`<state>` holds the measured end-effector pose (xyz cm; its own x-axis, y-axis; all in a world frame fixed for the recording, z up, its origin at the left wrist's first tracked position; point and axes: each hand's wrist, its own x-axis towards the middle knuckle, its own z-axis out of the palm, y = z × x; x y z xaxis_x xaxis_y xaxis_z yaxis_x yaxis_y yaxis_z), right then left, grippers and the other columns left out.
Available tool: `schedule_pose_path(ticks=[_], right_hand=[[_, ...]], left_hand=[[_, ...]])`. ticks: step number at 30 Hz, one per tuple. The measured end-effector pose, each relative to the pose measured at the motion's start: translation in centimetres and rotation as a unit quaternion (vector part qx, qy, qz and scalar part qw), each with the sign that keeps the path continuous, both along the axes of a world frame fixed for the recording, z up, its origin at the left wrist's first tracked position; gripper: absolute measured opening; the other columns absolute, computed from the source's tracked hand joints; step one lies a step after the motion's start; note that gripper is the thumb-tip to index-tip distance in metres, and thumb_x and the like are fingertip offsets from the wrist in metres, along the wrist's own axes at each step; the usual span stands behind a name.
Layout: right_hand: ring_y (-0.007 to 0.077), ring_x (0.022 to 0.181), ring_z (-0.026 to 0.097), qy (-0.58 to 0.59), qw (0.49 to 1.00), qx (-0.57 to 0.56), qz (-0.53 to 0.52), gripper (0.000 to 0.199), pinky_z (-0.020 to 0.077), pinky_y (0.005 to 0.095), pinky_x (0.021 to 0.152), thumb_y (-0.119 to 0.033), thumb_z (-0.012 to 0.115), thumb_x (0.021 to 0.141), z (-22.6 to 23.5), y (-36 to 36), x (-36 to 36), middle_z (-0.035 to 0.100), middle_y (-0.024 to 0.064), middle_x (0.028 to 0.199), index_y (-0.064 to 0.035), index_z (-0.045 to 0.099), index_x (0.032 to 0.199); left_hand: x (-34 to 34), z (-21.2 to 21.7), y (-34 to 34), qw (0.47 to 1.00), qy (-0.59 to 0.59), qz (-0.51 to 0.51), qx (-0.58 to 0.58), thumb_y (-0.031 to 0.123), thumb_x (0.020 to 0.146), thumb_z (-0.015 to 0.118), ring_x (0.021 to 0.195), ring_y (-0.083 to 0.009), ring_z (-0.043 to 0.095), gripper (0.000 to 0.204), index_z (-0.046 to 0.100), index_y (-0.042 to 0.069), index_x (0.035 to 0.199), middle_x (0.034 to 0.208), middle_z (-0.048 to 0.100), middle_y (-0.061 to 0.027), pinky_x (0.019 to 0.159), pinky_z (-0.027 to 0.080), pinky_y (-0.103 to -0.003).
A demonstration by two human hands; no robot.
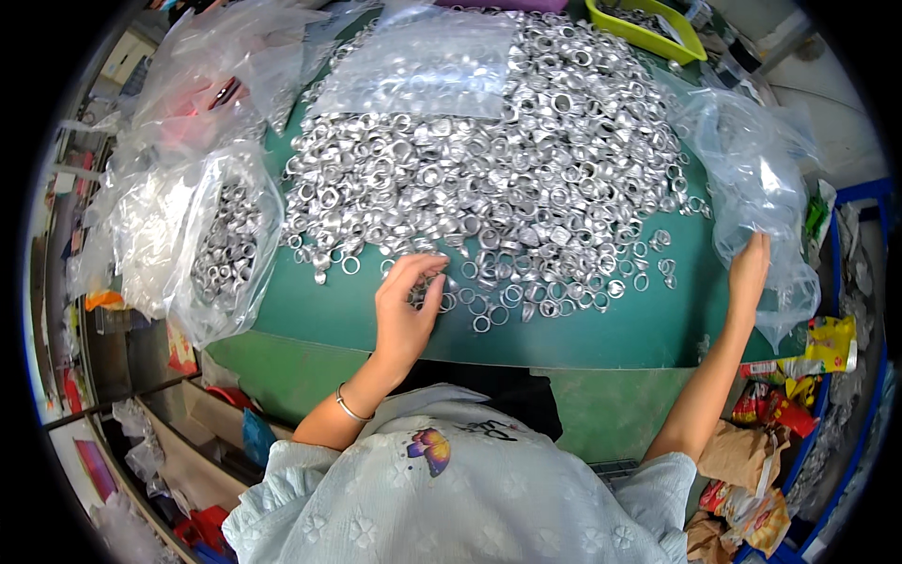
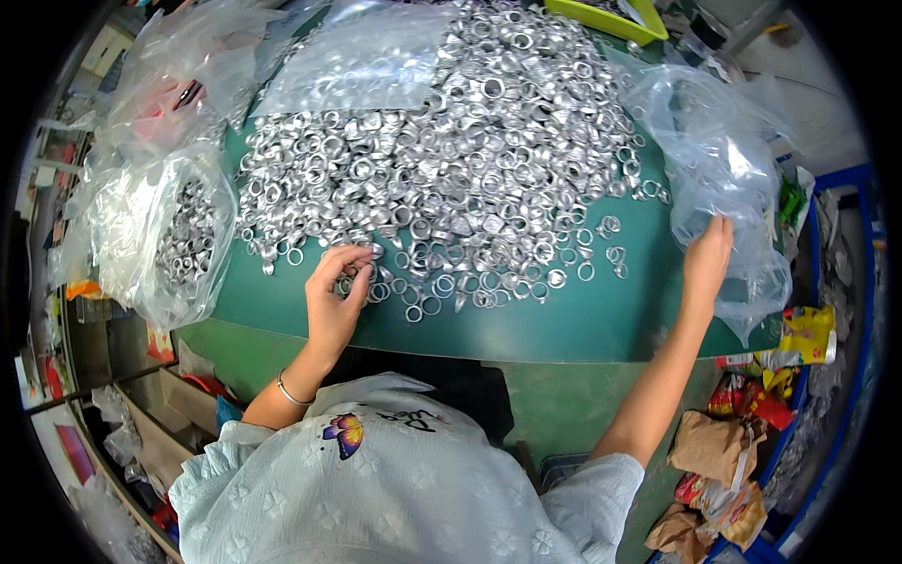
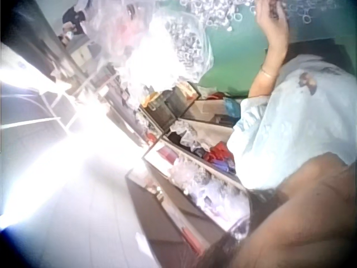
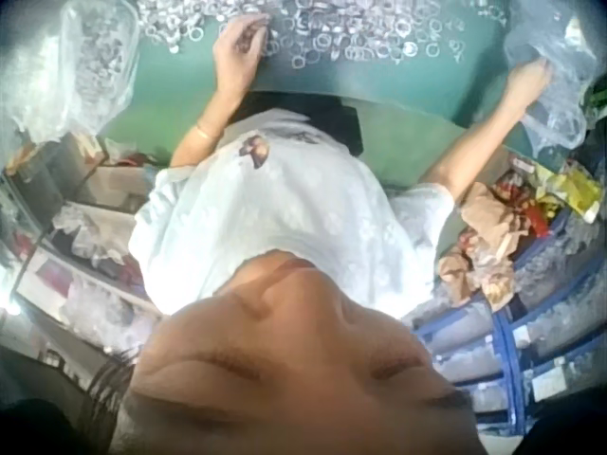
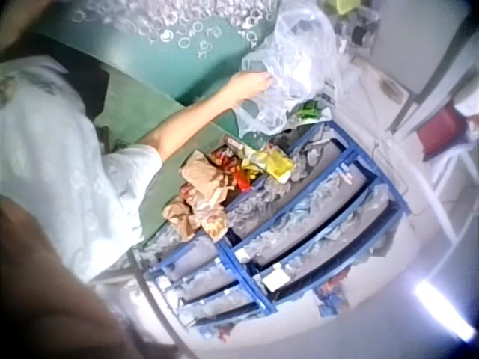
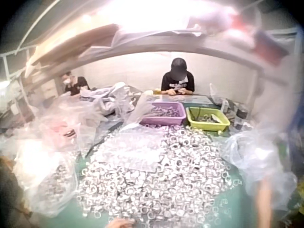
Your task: The person picks up small metal rings and circular components from a large pile, sorts them by hand, and places them into a plastic bag.
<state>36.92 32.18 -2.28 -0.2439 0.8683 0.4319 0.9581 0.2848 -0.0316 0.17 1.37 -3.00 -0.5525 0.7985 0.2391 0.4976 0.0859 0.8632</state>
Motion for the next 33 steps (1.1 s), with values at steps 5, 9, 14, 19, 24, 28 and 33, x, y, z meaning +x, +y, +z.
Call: schedule_pose_path(ticks=[5,9,14,19,24,28,33], right_hand=[[0.0336,0.101,0.052,0.131,0.974,-0.074,0.171,0.027,0.0421,0.0401,0.086,-0.003,0.059,0.081,3.6,-12.1,-9.3,0.056,0.0168,0.106,-0.0007,0.056,0.107],[0.0292,0.112,0.048,0.141,0.857,-0.26,0.421,0.035,0.0355,0.0414,0.092,-0.01,0.07,0.073,3.1,-19.3,-16.2,0.054,0.0115,0.115,-0.0054,0.058,0.105],[0.0305,0.121,0.04,0.079,0.904,-0.19,0.375,0.036,0.0269,0.0462,0.097,-0.018,0.074,0.069,0.1,-20.3,-16.9,0.049,0.0086,0.124,-0.0078,0.061,0.102],[0.0295,0.106,0.045,0.152,0.937,-0.144,0.279,0.031,0.0304,0.0418,0.087,-0.02,0.076,0.067,-1.3,-21.5,-15.6,0.051,0.0079,0.109,-0.0091,0.062,0.091],[0.027,0.091,0.045,0.126,0.947,-0.121,0.269,0.032,0.0302,0.0389,0.078,-0.023,0.075,0.069,-1.3,-22.6,-17.5,0.05,0.0072,0.096,-0.0086,0.059,0.092],[0.0267,0.09,0.045,0.132,0.948,-0.133,0.258,0.033,0.0299,0.0388,0.078,-0.025,0.074,0.071,-0.9,-22.1,-17.3,0.051,0.0081,0.095,-0.0068,0.059,0.094],[0.0268,0.087,0.046,0.056,0.971,-0.122,0.196,0.031,0.03,0.0395,0.076,-0.025,0.073,0.07,-0.4,-22.1,-20.0,0.05,0.0085,0.09,-0.005,0.057,0.088]], left_hand=[[0.1,-0.4,-1.2,0.986,0.152,-0.048,-0.053,0.003,0.073,0.067,0.098,-0.0274,0.052,0.03,0.06,0.007,0.103,0.101,0.058,-0.0084,0.083,0.039,-0.036],[1.1,-0.4,-0.8,0.957,0.236,-0.13,-0.104,0.004,0.072,0.069,0.107,-0.0256,0.049,0.032,0.06,0.008,0.102,0.112,0.054,-0.007,0.089,0.031,-0.041],[-1.2,-1.8,-2.6,0.953,0.268,-0.102,-0.101,0.001,0.071,0.067,0.107,-0.0263,0.049,0.03,0.06,0.008,0.099,0.113,0.053,-0.0077,0.089,0.03,-0.041],[0.0,-0.9,-1.4,0.971,0.218,-0.078,-0.053,-0.001,0.071,0.066,0.103,-0.0252,0.05,0.03,0.06,0.008,0.099,0.109,0.053,-0.0074,0.087,0.032,-0.038],[2.0,-1.6,1.7,0.96,0.238,-0.124,-0.078,0.004,0.073,0.066,0.09,-0.0244,0.05,0.025,0.06,0.008,0.097,0.097,0.052,-0.0062,0.078,0.034,-0.037],[0.5,-1.7,1.6,0.957,0.228,-0.16,-0.076,0.004,0.075,0.065,0.085,-0.0236,0.051,0.021,0.06,0.008,0.095,0.093,0.052,-0.0053,0.074,0.034,-0.036],[0.3,-1.0,1.2,0.982,0.117,-0.137,-0.064,-0.001,0.075,0.064,0.084,-0.0262,0.057,0.021,0.06,0.004,0.095,0.101,0.057,-0.009,0.073,0.043,-0.035]])
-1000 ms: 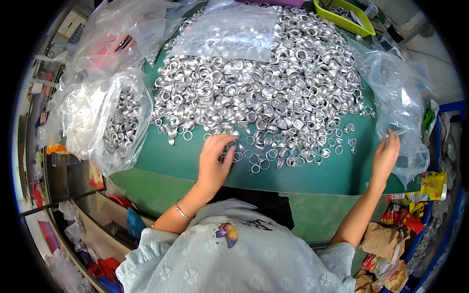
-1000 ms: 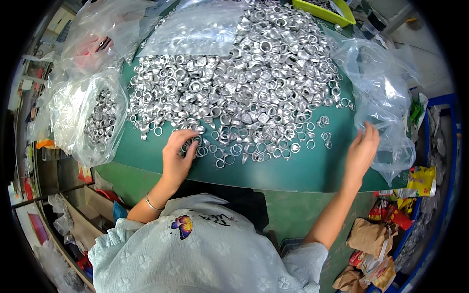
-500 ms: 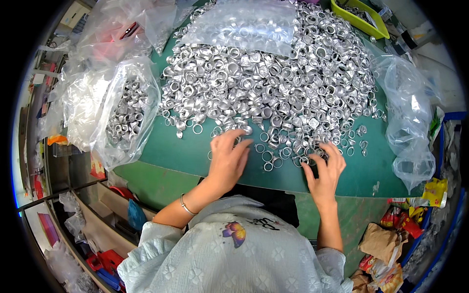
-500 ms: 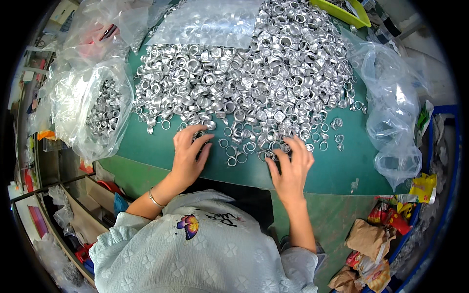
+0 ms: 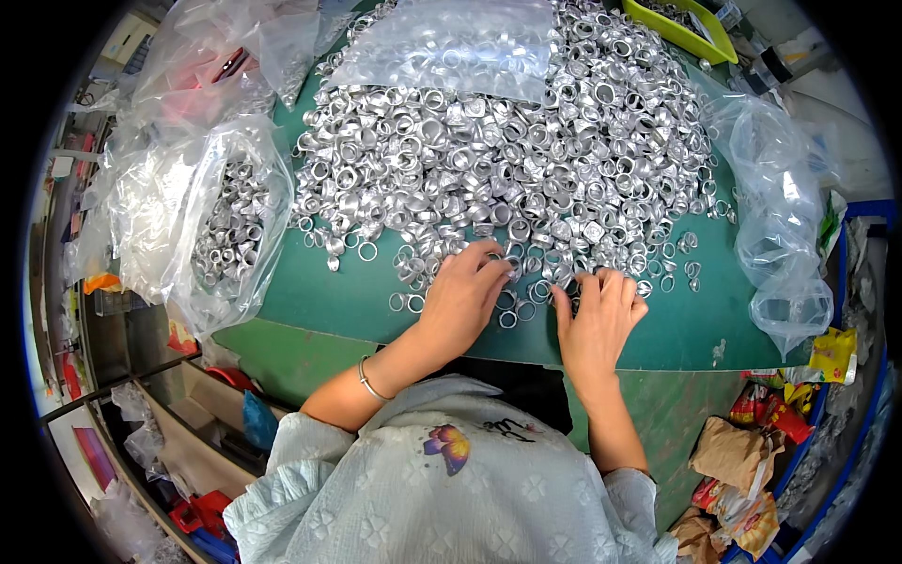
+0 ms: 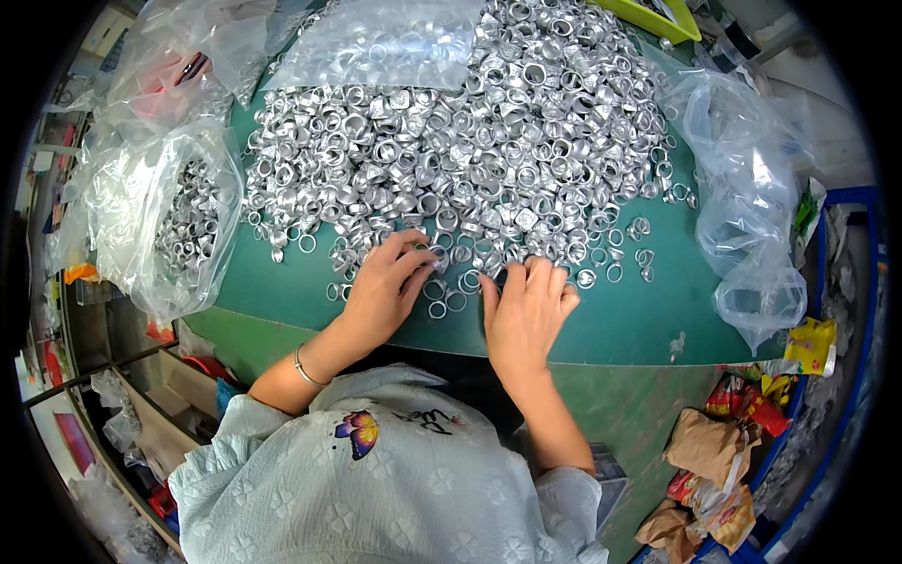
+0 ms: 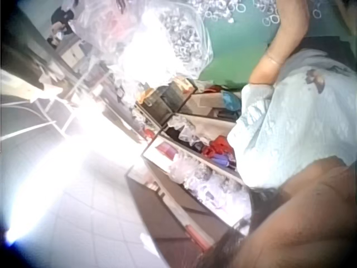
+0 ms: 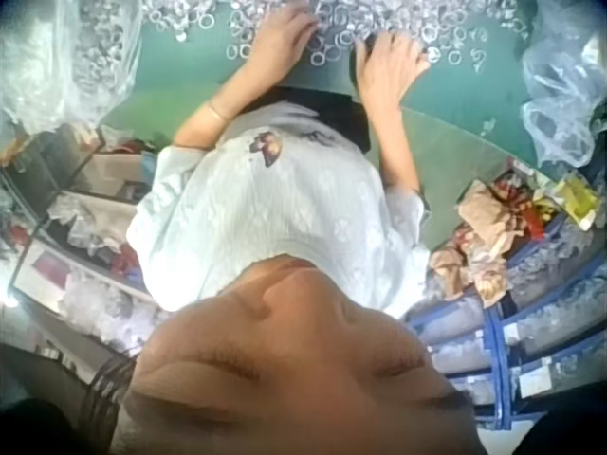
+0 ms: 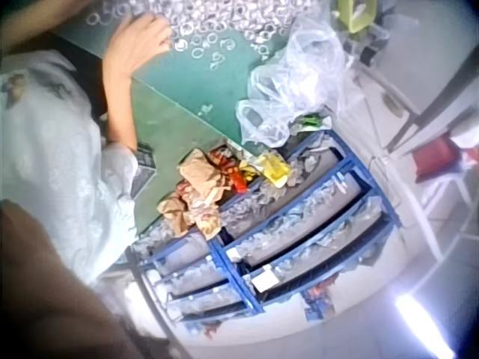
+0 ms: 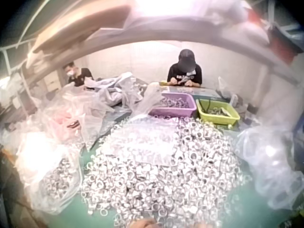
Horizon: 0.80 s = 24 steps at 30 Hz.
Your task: The person picks up small metal rings and circular components from a large pile, sorts them by hand, and places them into a plastic bag.
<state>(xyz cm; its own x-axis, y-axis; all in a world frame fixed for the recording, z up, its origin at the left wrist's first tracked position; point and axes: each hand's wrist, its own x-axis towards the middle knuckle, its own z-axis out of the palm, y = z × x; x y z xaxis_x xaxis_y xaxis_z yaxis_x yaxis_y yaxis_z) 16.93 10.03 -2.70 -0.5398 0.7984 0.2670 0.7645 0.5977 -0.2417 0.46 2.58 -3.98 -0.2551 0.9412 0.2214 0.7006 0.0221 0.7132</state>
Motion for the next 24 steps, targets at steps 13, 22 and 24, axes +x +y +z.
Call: schedule_pose_path(ticks=[13,22,24], right_hand=[[0.025,0.087,0.05,0.265,0.955,-0.13,0.025,0.011,0.04,0.0336,0.075,-0.001,0.065,0.071,0.6,1.7,1.3,0.053,0.0111,0.091,-0.0013,0.054,0.073],[0.0109,0.066,0.047,0.667,0.551,-0.498,-0.062,0.013,0.0374,0.0238,0.058,-0.007,0.054,0.086,0.9,5.0,5.8,0.052,0.0037,0.081,-0.0012,0.053,0.098],[0.0064,0.063,0.043,0.6,0.648,-0.461,-0.087,0.013,0.0326,0.0227,0.052,-0.002,0.056,0.085,0.3,4.9,5.9,0.05,0.0012,0.075,-0.0011,0.058,0.098]], left_hand=[[-3.3,1.3,0.6,0.83,-0.552,0.07,-0.041,-0.001,0.083,0.061,0.084,-0.018,0.065,0.02,0.051,0.001,0.1,0.091,0.065,-0.01,0.067,0.053,-0.027],[-2.5,3.5,1.0,0.998,0.005,0.051,-0.04,-0.011,0.076,0.055,0.083,-0.027,0.059,0.048,0.046,0.005,0.121,0.119,0.047,-0.0148,0.066,0.049,-0.035],[-2.7,3.5,1.3,0.998,0.062,0.009,-0.012,-0.011,0.075,0.052,0.082,-0.0321,0.057,0.044,0.048,0.004,0.116,0.115,0.047,-0.0157,0.069,0.048,-0.039]])
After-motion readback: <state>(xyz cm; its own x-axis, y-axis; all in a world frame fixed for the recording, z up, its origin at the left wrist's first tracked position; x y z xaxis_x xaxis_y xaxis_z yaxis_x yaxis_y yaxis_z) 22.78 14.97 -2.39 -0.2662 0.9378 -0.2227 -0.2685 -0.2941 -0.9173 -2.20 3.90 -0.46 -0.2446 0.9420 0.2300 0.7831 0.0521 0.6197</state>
